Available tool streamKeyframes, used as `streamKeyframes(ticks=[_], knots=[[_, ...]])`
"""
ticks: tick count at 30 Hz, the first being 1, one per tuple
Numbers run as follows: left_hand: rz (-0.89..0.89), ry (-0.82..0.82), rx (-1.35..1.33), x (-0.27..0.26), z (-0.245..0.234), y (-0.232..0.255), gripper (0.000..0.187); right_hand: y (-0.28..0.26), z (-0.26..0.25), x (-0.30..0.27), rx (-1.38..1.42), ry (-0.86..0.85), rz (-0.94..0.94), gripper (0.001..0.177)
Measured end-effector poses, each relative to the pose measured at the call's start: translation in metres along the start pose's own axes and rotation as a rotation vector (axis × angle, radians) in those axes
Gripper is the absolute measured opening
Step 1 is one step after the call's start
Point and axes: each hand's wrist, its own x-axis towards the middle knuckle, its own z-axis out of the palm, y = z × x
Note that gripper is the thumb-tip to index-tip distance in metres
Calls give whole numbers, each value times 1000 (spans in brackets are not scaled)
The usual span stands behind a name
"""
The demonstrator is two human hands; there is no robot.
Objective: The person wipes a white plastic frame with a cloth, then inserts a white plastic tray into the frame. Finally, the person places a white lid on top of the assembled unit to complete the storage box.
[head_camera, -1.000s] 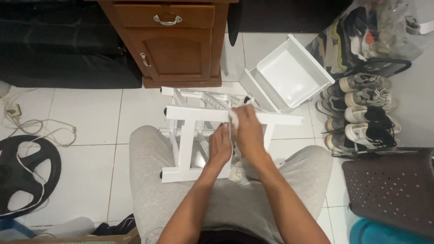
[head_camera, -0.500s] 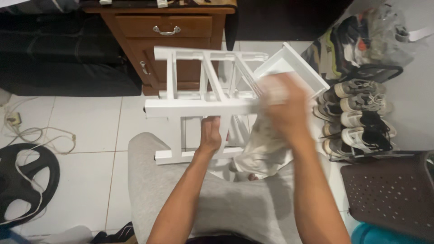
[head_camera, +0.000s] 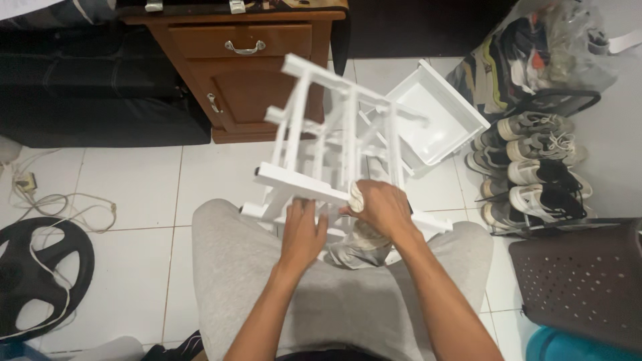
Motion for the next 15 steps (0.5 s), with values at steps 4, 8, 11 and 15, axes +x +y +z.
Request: streamKeyframes(ticks=[4,8,11,15], knots=[[226,-97,-51,1,-26,44,17,15,41,-13,-57,184,-69,27],[181,97,68,72,14,37,34,5,66,-39,-101,332,-129,27],[-150,101,-110,121,48,19,60,-11,70,-58,-26,331,-145,37],[-433,24,-262,127,76,-6,55,-7,60,-65,162,381,-313,34]])
